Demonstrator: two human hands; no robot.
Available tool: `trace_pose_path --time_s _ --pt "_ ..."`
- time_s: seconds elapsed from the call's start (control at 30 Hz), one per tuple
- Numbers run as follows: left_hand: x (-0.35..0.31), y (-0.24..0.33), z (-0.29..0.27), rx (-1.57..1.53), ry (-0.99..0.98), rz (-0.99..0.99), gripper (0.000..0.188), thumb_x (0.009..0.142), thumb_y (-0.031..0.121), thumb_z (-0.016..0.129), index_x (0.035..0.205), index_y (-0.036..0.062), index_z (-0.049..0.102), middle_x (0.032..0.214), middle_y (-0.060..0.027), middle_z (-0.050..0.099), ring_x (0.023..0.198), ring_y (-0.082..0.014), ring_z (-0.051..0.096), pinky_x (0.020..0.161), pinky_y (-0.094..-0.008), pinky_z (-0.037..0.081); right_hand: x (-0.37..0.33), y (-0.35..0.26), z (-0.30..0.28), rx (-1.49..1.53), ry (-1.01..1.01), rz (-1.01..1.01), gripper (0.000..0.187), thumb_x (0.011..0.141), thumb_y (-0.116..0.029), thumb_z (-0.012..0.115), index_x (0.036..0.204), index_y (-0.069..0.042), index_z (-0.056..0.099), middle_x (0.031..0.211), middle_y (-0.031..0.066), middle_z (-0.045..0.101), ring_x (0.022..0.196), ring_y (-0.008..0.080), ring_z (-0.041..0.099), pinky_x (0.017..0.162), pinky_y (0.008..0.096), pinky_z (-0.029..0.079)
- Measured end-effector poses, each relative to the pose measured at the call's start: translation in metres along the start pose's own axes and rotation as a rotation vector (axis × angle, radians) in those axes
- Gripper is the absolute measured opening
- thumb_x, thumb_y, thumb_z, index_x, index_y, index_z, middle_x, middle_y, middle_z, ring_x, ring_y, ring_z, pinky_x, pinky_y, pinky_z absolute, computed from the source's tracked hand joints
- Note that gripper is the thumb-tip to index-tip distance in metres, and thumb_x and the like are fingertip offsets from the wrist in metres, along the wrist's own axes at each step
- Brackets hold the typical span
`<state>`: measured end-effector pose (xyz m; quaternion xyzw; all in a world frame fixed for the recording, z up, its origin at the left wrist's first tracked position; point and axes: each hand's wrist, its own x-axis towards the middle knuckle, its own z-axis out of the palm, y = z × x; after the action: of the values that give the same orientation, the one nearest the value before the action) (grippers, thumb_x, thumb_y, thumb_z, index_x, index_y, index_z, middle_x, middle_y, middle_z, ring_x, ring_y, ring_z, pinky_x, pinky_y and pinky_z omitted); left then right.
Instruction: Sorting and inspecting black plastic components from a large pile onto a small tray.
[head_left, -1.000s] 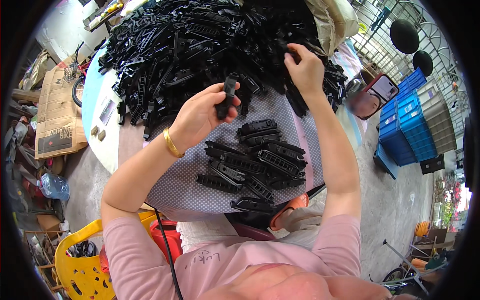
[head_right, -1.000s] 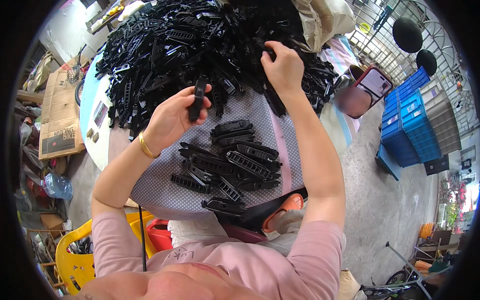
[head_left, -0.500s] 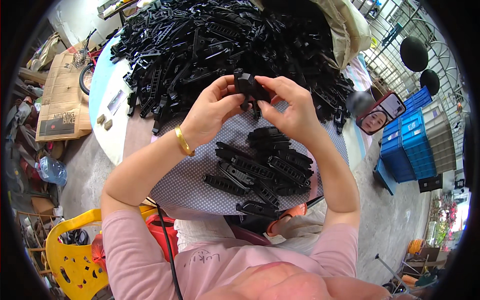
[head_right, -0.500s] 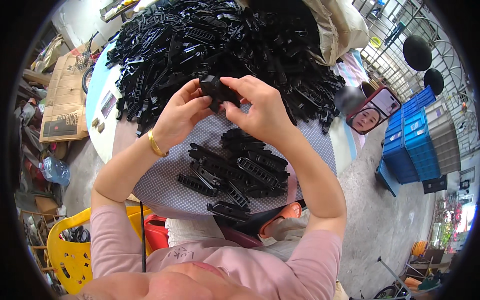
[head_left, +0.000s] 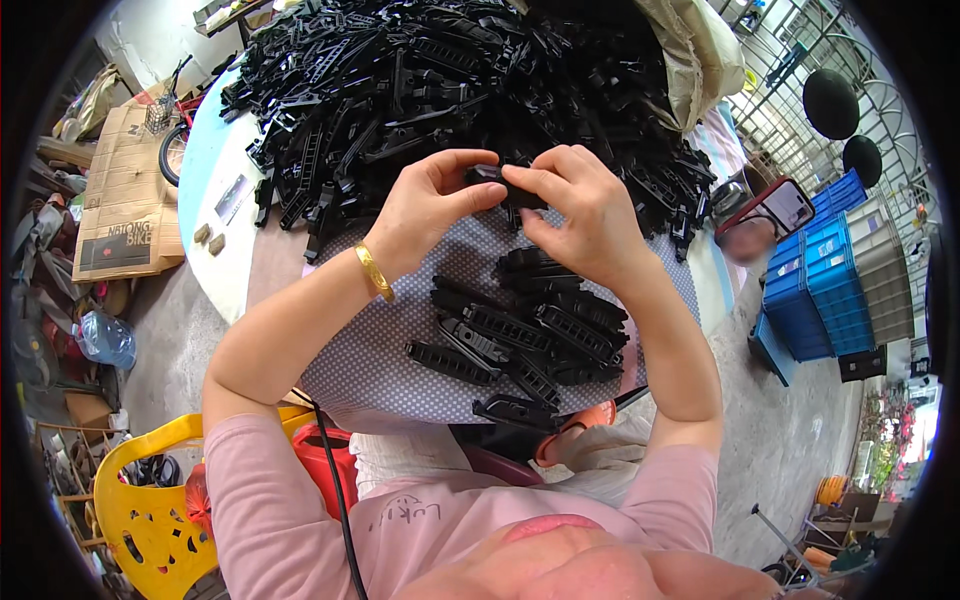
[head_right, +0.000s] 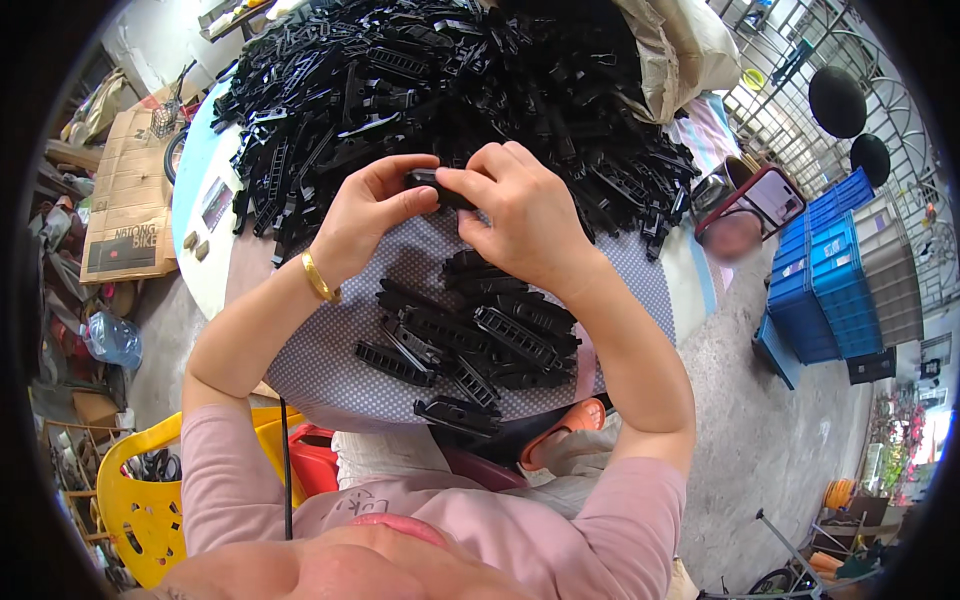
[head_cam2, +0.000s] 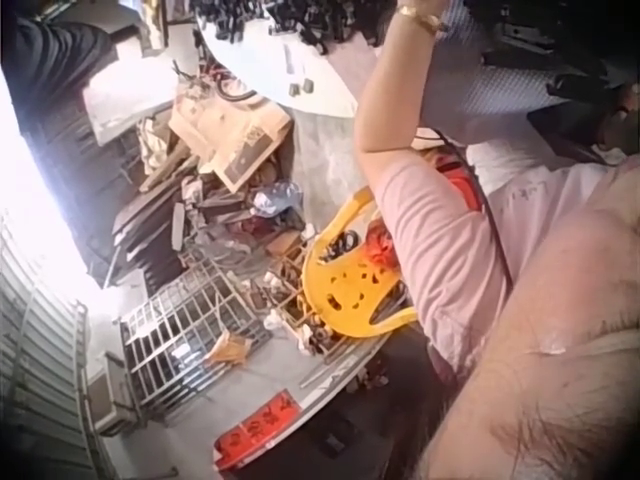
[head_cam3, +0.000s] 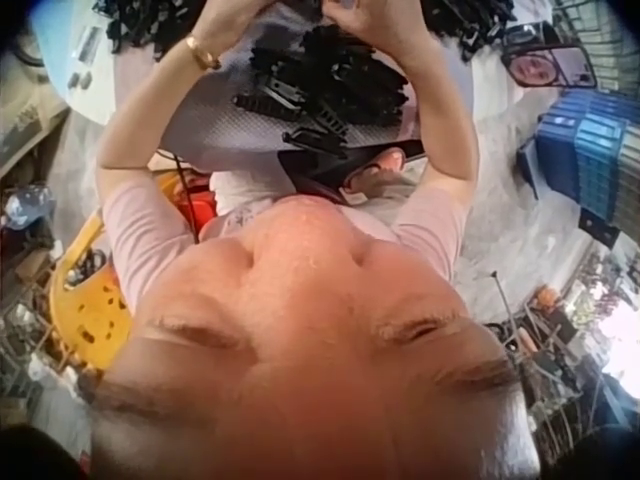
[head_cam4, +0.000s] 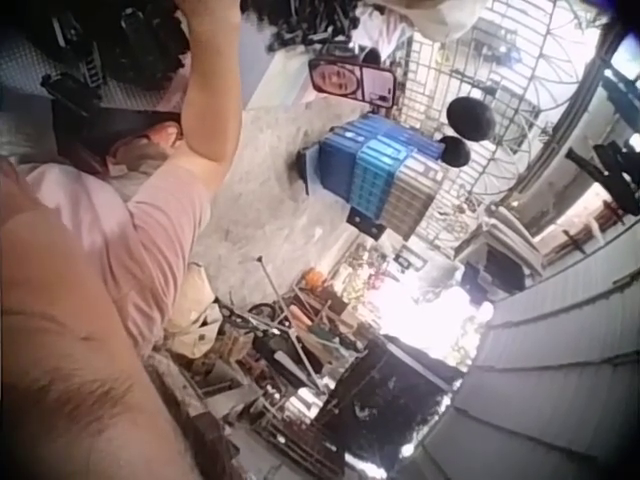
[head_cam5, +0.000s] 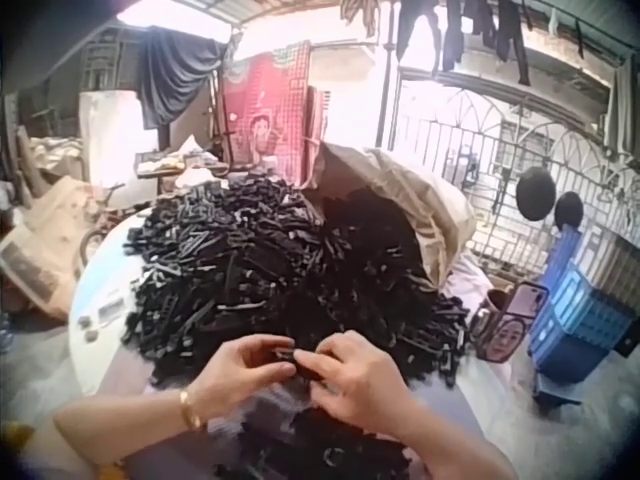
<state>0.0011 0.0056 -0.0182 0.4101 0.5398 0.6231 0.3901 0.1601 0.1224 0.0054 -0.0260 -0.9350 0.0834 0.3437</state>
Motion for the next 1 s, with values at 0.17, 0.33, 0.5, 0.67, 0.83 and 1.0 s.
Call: trace_pose_path --time_s 0.17,0.33,0.5,0.67,0.83,1.0 --pt "0.001 0.001 -0.001 -0.077 -0.05 0.04 0.035 0.081 0.003 0.065 0.114 0.0001 0.057 0.096 -0.0053 0.064 0.086 -0.0091 0.06 0.078 -0.0217 0.049 0.003 0.007 -0.001 0.109 0.084 -0.042 0.04 0.066 -0.012 0.073 0.103 -0.004 0.063 0.095 0.0081 0.06 0.084 0.0224 0.058 0.07 0.0297 0.048" --pt "-0.004 0.006 0.001 0.063 -0.035 0.094 0.034 0.079 0.002 0.067 0.112 0.0004 0.059 0.096 -0.0053 0.065 0.086 -0.0088 0.06 0.08 -0.0218 0.049 0.003 0.01 -0.006 0.413 -0.24 0.351 0.044 0.069 -0.019 0.077 0.105 0.0 0.061 0.092 0.0094 0.064 0.082 0.0152 0.06 0.072 0.0267 0.047" --pt "-0.007 0.014 0.004 0.05 -0.061 0.206 0.035 0.078 0.003 0.068 0.112 0.0002 0.059 0.095 -0.0044 0.065 0.086 -0.0088 0.06 0.08 -0.0219 0.049 0.001 0.001 -0.009 0.451 -0.098 0.356 0.037 0.069 -0.018 0.077 0.098 0.002 0.064 0.077 0.0061 0.065 0.074 0.0119 0.06 0.07 0.0248 0.047" --pt "-0.001 0.01 -0.002 0.084 -0.153 0.151 0.032 0.084 0.009 0.064 0.114 0.0011 0.058 0.096 -0.0053 0.064 0.087 -0.0095 0.06 0.077 -0.0219 0.051 0.006 0.006 -0.027 0.534 -0.346 0.48 0.031 0.071 -0.014 0.073 0.097 0.001 0.065 0.081 0.0059 0.067 0.073 0.0113 0.06 0.067 0.0237 0.047" --pt "0.005 -0.002 0.005 0.716 -0.282 0.377 0.042 0.082 0.002 0.051 0.124 0.0093 0.052 0.119 -0.0102 0.055 0.092 -0.0203 0.053 0.085 -0.0308 0.047 -0.01 0.041 -0.017 0.427 -0.557 0.25 0.033 0.069 -0.015 0.067 0.097 0.001 0.064 0.081 0.014 0.065 0.068 0.0215 0.06 0.063 0.0294 0.048" --pt "0.009 -0.016 0.003 1.194 -0.291 0.687 0.056 0.066 -0.006 0.055 0.12 0.0109 0.055 0.119 -0.0067 0.054 0.099 -0.0267 0.049 0.087 -0.0333 0.046 -0.004 0.029 -0.02 0.388 -0.809 0.276 0.035 0.072 -0.021 0.067 0.098 0.002 0.064 0.08 0.0132 0.065 0.067 0.0179 0.06 0.062 0.0297 0.048"
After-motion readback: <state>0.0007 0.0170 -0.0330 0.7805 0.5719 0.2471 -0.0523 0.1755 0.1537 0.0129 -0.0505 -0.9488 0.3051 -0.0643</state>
